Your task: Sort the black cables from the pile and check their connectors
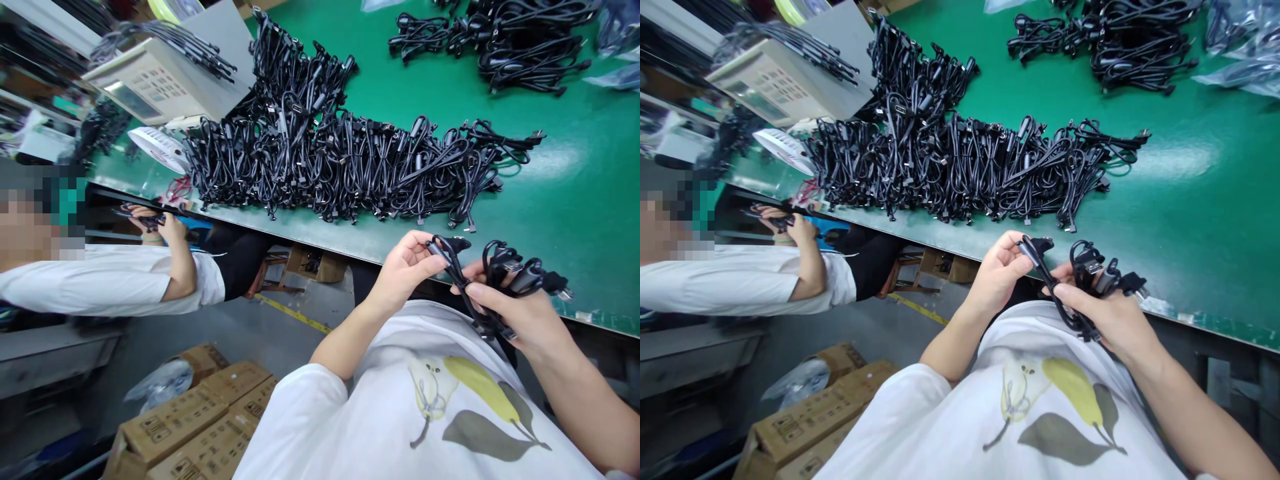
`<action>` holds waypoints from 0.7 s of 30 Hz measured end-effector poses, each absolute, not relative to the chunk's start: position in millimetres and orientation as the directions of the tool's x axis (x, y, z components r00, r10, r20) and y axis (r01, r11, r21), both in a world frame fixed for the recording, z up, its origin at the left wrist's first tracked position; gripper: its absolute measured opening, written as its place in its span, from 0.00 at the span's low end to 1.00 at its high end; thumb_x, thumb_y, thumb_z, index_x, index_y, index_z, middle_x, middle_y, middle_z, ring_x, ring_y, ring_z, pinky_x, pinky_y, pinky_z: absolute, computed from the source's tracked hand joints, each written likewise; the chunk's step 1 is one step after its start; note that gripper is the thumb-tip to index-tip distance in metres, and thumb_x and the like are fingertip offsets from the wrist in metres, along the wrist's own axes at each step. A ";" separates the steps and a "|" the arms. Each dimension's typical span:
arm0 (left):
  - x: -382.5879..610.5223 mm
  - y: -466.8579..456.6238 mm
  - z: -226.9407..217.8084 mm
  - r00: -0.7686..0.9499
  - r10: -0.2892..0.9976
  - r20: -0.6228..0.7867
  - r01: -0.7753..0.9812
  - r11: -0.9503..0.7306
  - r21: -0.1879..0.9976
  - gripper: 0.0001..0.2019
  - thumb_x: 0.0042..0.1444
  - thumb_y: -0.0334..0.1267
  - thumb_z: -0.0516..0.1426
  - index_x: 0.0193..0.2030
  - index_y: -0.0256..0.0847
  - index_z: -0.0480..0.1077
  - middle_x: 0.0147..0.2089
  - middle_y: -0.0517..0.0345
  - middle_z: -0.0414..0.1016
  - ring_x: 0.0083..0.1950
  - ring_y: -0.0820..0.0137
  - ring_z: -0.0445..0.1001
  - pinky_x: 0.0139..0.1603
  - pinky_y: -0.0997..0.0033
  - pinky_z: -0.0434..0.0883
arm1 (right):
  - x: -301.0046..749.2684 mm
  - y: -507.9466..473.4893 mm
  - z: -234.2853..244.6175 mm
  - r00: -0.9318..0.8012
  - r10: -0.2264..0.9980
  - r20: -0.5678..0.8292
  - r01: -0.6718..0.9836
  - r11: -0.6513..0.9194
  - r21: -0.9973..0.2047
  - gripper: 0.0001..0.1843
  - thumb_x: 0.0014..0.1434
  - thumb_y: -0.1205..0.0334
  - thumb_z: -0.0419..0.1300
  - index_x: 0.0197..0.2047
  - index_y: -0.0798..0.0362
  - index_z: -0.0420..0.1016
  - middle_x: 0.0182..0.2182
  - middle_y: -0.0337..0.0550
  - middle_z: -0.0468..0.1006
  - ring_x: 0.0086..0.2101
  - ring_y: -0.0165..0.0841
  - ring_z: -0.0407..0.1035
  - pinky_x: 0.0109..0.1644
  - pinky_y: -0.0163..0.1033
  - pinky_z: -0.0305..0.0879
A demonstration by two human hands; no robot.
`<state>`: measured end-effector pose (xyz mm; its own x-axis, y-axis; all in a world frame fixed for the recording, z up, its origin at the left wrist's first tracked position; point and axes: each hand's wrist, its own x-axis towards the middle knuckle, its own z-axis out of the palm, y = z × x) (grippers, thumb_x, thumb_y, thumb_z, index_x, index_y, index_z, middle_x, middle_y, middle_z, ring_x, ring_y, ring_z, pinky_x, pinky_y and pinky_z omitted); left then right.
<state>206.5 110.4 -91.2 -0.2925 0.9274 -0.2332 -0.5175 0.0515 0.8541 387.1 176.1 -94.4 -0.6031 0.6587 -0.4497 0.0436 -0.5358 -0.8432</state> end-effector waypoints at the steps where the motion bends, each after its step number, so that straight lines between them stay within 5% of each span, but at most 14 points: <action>1: 206.0 111.0 -90.9 -0.282 0.933 -0.225 -0.519 0.049 0.853 0.21 0.50 0.47 0.74 0.43 0.41 0.73 0.41 0.59 0.77 0.43 0.74 0.75 0.51 0.72 0.72 | 387.7 176.5 -95.3 -0.602 0.656 -0.456 0.048 -0.541 -0.840 0.18 0.50 0.49 0.79 0.40 0.47 0.84 0.29 0.39 0.83 0.25 0.28 0.70 0.28 0.31 0.68; 6: 206.6 111.1 -91.4 -0.273 0.939 -0.207 -0.507 0.042 0.861 0.19 0.53 0.46 0.72 0.46 0.41 0.75 0.45 0.56 0.78 0.45 0.72 0.76 0.53 0.70 0.73 | 392.5 178.2 -99.5 -0.602 0.680 -0.419 0.101 -0.456 -0.884 0.17 0.55 0.47 0.75 0.42 0.46 0.83 0.31 0.40 0.85 0.26 0.29 0.72 0.30 0.33 0.70; 10: 206.7 105.5 -91.2 -0.225 0.956 -0.187 -0.442 0.071 0.894 0.29 0.56 0.54 0.69 0.59 0.44 0.71 0.55 0.50 0.76 0.53 0.65 0.75 0.56 0.64 0.74 | 397.7 177.5 -99.3 -0.557 0.821 -0.120 0.228 0.012 -0.974 0.12 0.61 0.52 0.71 0.45 0.47 0.82 0.35 0.42 0.85 0.32 0.37 0.79 0.36 0.38 0.74; 14: 201.8 98.6 -90.8 -0.280 0.955 -0.099 -0.202 0.042 0.978 0.31 0.55 0.52 0.69 0.63 0.46 0.71 0.60 0.49 0.72 0.55 0.63 0.74 0.59 0.64 0.74 | 402.4 173.4 -97.9 -0.646 0.659 0.385 0.198 0.632 -0.749 0.14 0.65 0.68 0.64 0.54 0.48 0.77 0.44 0.48 0.85 0.41 0.42 0.82 0.44 0.43 0.75; 17: 197.9 96.0 -91.9 -0.302 0.953 -0.030 -0.131 -0.010 0.991 0.22 0.59 0.49 0.67 0.58 0.45 0.74 0.61 0.50 0.72 0.59 0.61 0.74 0.61 0.64 0.73 | 404.8 169.3 -98.2 -0.675 0.550 0.492 0.211 0.782 -0.586 0.20 0.65 0.73 0.61 0.58 0.51 0.74 0.47 0.54 0.85 0.44 0.46 0.82 0.48 0.47 0.75; 21: 195.0 94.9 -92.2 -0.202 0.979 -0.001 -0.246 -0.050 0.968 0.24 0.62 0.46 0.66 0.64 0.47 0.72 0.66 0.49 0.72 0.67 0.59 0.71 0.66 0.63 0.71 | 406.7 166.5 -96.4 -0.637 0.513 0.575 0.308 0.854 -0.420 0.24 0.64 0.74 0.64 0.62 0.51 0.73 0.47 0.55 0.86 0.42 0.48 0.83 0.45 0.48 0.75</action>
<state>195.0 94.9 -92.2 -0.2022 0.9793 -0.0007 -0.2458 -0.0500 0.9680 406.7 166.5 -96.4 -0.6373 0.5130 0.5751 0.3083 0.8536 -0.4198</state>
